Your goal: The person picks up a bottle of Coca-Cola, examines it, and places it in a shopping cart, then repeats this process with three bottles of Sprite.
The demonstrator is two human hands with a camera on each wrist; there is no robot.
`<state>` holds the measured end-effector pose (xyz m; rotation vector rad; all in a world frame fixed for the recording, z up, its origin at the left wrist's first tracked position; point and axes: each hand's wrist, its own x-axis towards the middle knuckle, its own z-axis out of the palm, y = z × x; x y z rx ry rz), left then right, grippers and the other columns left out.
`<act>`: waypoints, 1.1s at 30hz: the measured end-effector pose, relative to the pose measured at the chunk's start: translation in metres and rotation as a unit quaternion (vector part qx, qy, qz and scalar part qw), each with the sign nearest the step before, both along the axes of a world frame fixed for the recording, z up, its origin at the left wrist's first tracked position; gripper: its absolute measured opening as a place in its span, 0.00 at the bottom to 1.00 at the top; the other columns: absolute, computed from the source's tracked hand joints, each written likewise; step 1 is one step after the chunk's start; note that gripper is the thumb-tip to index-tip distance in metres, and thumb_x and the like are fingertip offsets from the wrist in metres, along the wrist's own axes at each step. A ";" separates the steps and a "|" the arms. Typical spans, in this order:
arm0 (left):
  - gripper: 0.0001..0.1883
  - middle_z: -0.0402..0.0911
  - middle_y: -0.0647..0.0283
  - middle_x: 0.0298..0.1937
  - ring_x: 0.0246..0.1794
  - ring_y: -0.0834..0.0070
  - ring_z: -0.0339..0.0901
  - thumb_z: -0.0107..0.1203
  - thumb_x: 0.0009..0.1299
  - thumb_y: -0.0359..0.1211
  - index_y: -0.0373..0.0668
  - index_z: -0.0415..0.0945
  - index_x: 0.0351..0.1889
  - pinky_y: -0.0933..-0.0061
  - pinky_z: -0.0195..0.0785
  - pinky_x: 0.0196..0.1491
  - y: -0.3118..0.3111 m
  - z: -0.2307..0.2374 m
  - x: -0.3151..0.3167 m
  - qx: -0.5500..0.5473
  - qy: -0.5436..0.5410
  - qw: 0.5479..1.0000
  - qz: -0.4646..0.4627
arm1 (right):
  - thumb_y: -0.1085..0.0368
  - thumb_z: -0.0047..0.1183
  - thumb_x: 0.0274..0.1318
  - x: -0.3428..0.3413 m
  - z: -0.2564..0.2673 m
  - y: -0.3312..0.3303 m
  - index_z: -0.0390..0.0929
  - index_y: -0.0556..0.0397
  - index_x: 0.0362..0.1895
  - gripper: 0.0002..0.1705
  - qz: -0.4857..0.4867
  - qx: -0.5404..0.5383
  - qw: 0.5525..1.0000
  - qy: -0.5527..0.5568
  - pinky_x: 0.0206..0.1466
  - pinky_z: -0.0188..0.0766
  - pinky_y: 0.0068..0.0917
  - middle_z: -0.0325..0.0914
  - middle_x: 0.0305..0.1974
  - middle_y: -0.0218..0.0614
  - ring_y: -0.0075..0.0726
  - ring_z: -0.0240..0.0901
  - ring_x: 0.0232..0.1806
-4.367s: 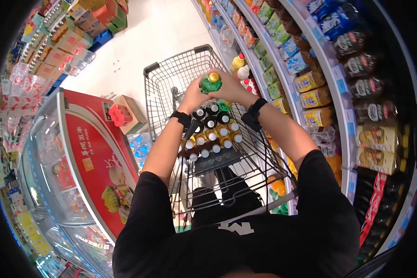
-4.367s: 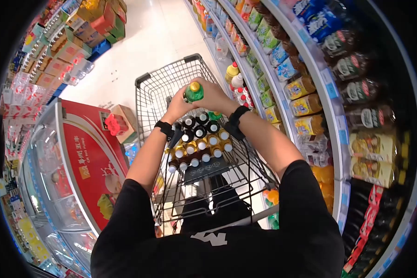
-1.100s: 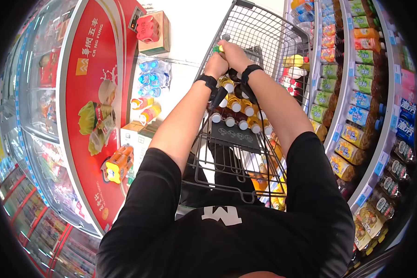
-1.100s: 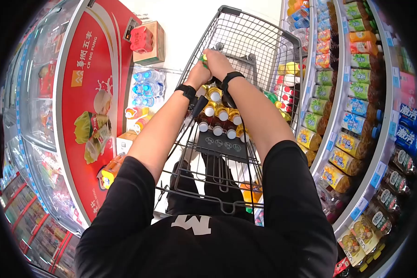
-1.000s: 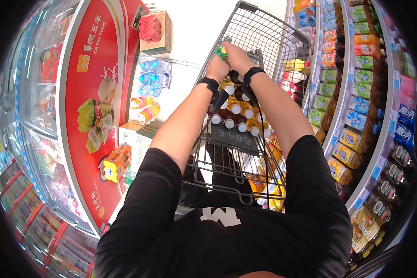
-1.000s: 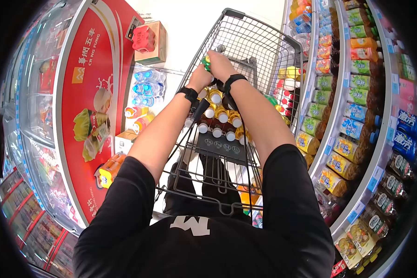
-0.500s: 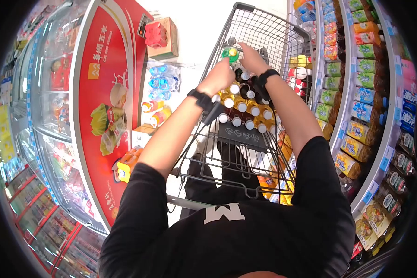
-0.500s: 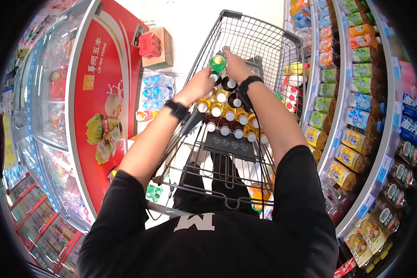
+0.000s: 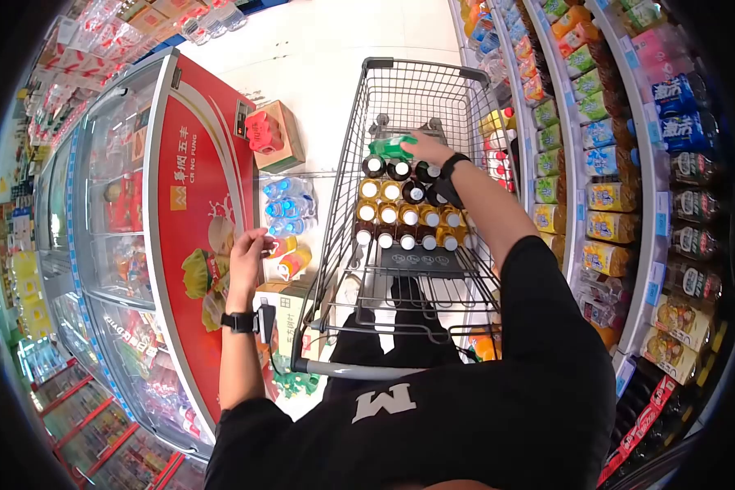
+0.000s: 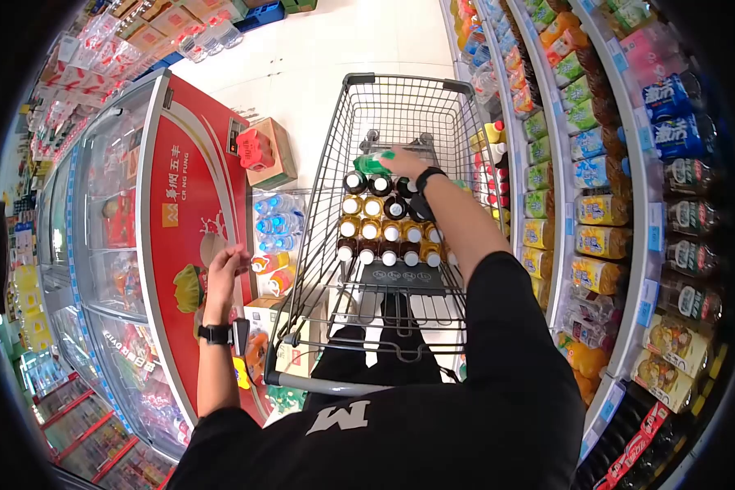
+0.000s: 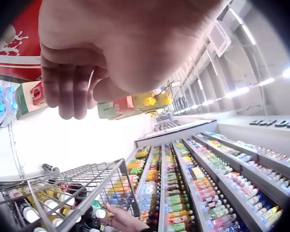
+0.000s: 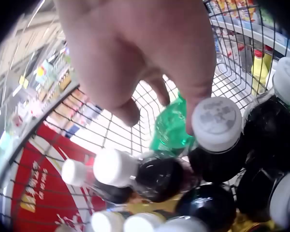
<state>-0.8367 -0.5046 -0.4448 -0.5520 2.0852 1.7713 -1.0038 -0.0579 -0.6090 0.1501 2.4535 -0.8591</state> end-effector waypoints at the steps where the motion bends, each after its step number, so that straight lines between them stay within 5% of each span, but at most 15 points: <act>1: 0.11 0.81 0.65 0.42 0.42 0.78 0.79 0.45 0.75 0.29 0.38 0.74 0.52 0.75 0.71 0.47 -0.005 -0.002 0.006 -0.026 -0.019 0.999 0.003 | 0.47 0.57 0.58 -0.003 0.004 -0.014 0.65 0.58 0.65 0.38 0.025 0.179 0.983 -0.026 0.57 0.70 0.39 0.71 0.57 0.58 0.50 0.71 0.58; 3: 0.11 0.81 0.64 0.40 0.41 0.78 0.78 0.46 0.76 0.30 0.37 0.75 0.50 0.76 0.71 0.46 -0.005 -0.006 0.014 -0.024 -0.026 0.999 0.009 | 0.50 0.59 0.55 -0.018 -0.052 0.014 0.68 0.59 0.60 0.35 -0.139 -0.063 0.988 -0.032 0.57 0.71 0.39 0.75 0.52 0.56 0.49 0.73 0.55; 5: 0.10 0.81 0.64 0.40 0.41 0.78 0.78 0.47 0.76 0.30 0.36 0.75 0.49 0.76 0.72 0.46 -0.008 -0.016 0.014 -0.031 -0.028 0.999 -0.017 | 0.55 0.62 0.49 -0.028 -0.091 0.038 0.75 0.57 0.53 0.29 -0.018 -0.026 0.993 0.110 0.52 0.74 0.38 0.80 0.46 0.49 0.45 0.79 0.49; 7: 0.11 0.81 0.64 0.40 0.40 0.78 0.78 0.47 0.76 0.31 0.36 0.75 0.50 0.76 0.72 0.46 -0.004 -0.022 0.005 -0.009 -0.024 0.999 -0.023 | 0.57 0.64 0.48 -0.025 -0.060 0.038 0.77 0.55 0.50 0.25 0.040 -0.037 0.993 0.100 0.51 0.74 0.39 0.80 0.45 0.47 0.46 0.78 0.47; 11: 0.11 0.81 0.64 0.41 0.40 0.78 0.78 0.47 0.77 0.31 0.35 0.75 0.51 0.76 0.71 0.47 0.025 -0.026 -0.033 -0.007 -0.021 0.999 -0.049 | 0.58 0.65 0.46 -0.029 -0.026 0.005 0.79 0.53 0.44 0.21 0.027 -0.089 0.992 0.085 0.50 0.74 0.40 0.80 0.41 0.47 0.48 0.78 0.46; 16: 0.12 0.81 0.64 0.41 0.40 0.79 0.77 0.47 0.77 0.31 0.35 0.75 0.52 0.76 0.71 0.47 0.075 -0.026 -0.084 0.018 -0.004 0.990 -0.136 | 0.61 0.63 0.44 -0.034 -0.002 -0.049 0.81 0.54 0.39 0.16 0.114 -0.118 0.953 0.255 0.48 0.74 0.40 0.73 0.38 0.49 0.54 0.75 0.39; 21: 0.11 0.83 0.63 0.36 0.36 0.80 0.78 0.50 0.75 0.32 0.33 0.77 0.47 0.77 0.72 0.42 0.132 -0.041 -0.140 0.009 0.114 0.978 -0.174 | 0.64 0.61 0.46 -0.035 0.004 -0.070 0.81 0.56 0.39 0.14 0.121 -0.123 0.955 0.240 0.47 0.75 0.41 0.71 0.39 0.53 0.56 0.76 0.39; 23: 0.11 0.84 0.57 0.38 0.38 0.73 0.81 0.50 0.71 0.30 0.33 0.78 0.46 0.73 0.73 0.44 0.155 -0.051 -0.162 -0.067 0.169 0.967 -0.177 | 0.65 0.60 0.46 -0.036 0.004 -0.073 0.81 0.56 0.40 0.15 0.128 -0.117 0.957 0.235 0.47 0.75 0.40 0.71 0.39 0.52 0.56 0.76 0.39; 25: 0.12 0.82 0.63 0.40 0.41 0.79 0.78 0.50 0.72 0.29 0.33 0.76 0.50 0.77 0.71 0.48 0.169 -0.065 -0.178 -0.143 0.183 0.950 -0.210 | 0.65 0.60 0.46 -0.034 0.006 -0.075 0.81 0.56 0.42 0.16 0.135 -0.112 0.956 0.235 0.47 0.75 0.40 0.71 0.38 0.52 0.56 0.76 0.39; 29: 0.16 0.83 0.52 0.45 0.47 0.66 0.81 0.46 0.69 0.27 0.32 0.76 0.52 0.70 0.71 0.52 0.194 -0.085 -0.181 -0.184 0.163 0.943 -0.222 | 0.65 0.60 0.47 -0.032 0.006 -0.074 0.80 0.56 0.42 0.16 0.143 -0.118 0.950 0.252 0.49 0.74 0.40 0.72 0.40 0.54 0.58 0.75 0.40; 30: 0.18 0.83 0.45 0.44 0.47 0.53 0.81 0.45 0.66 0.27 0.35 0.77 0.51 0.63 0.72 0.52 0.198 -0.091 -0.179 -0.169 0.176 0.946 -0.211 | 0.65 0.60 0.47 -0.031 0.005 -0.072 0.80 0.57 0.43 0.17 0.142 -0.128 0.948 0.253 0.50 0.74 0.40 0.71 0.41 0.55 0.59 0.75 0.41; 33: 0.19 0.82 0.44 0.46 0.49 0.53 0.80 0.45 0.65 0.26 0.35 0.77 0.53 0.63 0.71 0.53 0.208 -0.103 -0.177 -0.167 0.205 0.937 -0.228 | 0.66 0.61 0.46 -0.030 -0.003 -0.071 0.78 0.60 0.44 0.19 0.131 -0.115 0.944 0.280 0.51 0.73 0.41 0.71 0.41 0.57 0.61 0.74 0.43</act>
